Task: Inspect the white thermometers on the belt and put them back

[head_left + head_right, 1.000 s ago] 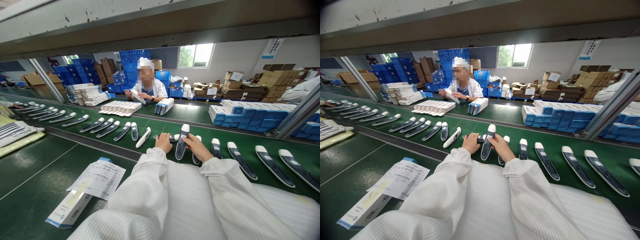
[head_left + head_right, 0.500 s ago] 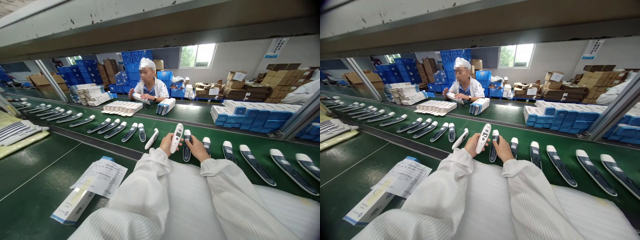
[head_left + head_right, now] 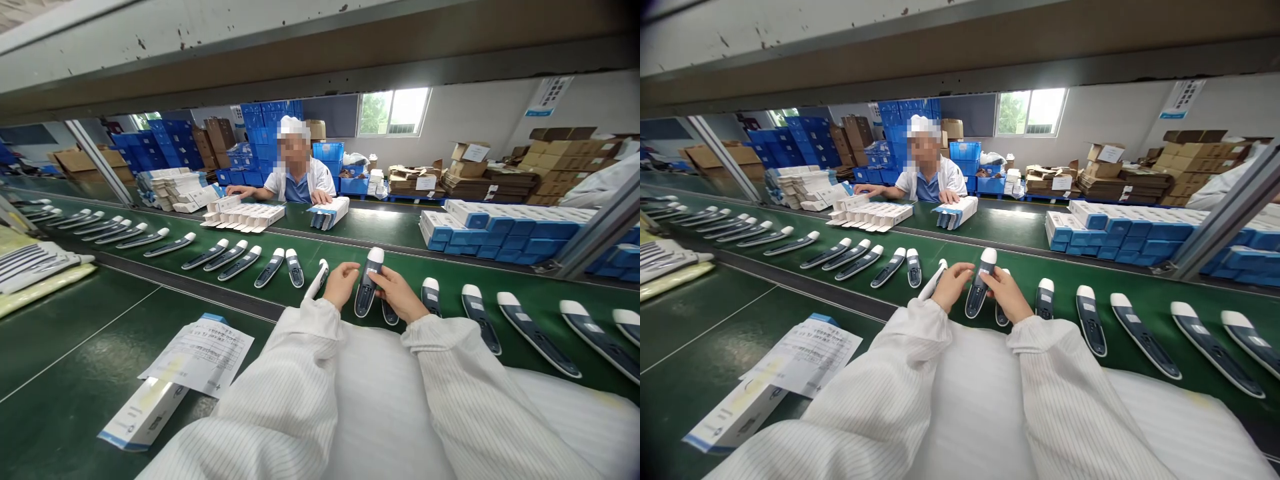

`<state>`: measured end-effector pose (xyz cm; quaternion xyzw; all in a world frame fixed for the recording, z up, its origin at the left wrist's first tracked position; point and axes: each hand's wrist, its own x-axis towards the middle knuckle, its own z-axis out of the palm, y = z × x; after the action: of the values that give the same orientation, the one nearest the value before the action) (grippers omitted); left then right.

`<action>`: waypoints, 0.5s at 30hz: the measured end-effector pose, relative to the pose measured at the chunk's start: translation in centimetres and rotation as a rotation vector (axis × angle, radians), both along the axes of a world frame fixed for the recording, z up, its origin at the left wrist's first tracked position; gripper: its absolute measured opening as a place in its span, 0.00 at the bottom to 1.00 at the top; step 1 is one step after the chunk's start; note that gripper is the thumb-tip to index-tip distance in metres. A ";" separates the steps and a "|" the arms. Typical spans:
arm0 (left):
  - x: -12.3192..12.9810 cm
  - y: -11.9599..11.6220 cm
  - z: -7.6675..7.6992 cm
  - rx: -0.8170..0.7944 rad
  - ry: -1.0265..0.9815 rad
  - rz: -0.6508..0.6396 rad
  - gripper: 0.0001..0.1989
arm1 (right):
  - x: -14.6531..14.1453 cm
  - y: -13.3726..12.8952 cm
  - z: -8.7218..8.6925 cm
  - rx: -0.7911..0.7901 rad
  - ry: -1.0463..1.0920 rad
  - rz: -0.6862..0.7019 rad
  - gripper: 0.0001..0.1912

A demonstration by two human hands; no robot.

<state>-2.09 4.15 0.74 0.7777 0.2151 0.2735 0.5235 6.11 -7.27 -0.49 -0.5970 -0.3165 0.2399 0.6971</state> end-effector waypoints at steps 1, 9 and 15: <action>-0.3 0.6 0.2 0.214 0.062 0.102 0.16 | 0.0 -0.1 0.0 0.002 0.015 0.005 0.20; -1.4 3.7 0.3 0.423 0.457 0.147 0.15 | 0.4 0.0 -0.5 -0.044 -0.035 -0.043 0.17; -0.7 1.7 0.3 -0.216 0.091 -0.184 0.19 | 2.1 0.7 -2.9 -0.311 -0.408 -0.239 0.15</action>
<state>-2.75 5.81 1.04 0.7449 0.1948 0.1642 0.6166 8.22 -6.55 -3.41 -0.7658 -0.3371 0.0764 0.5423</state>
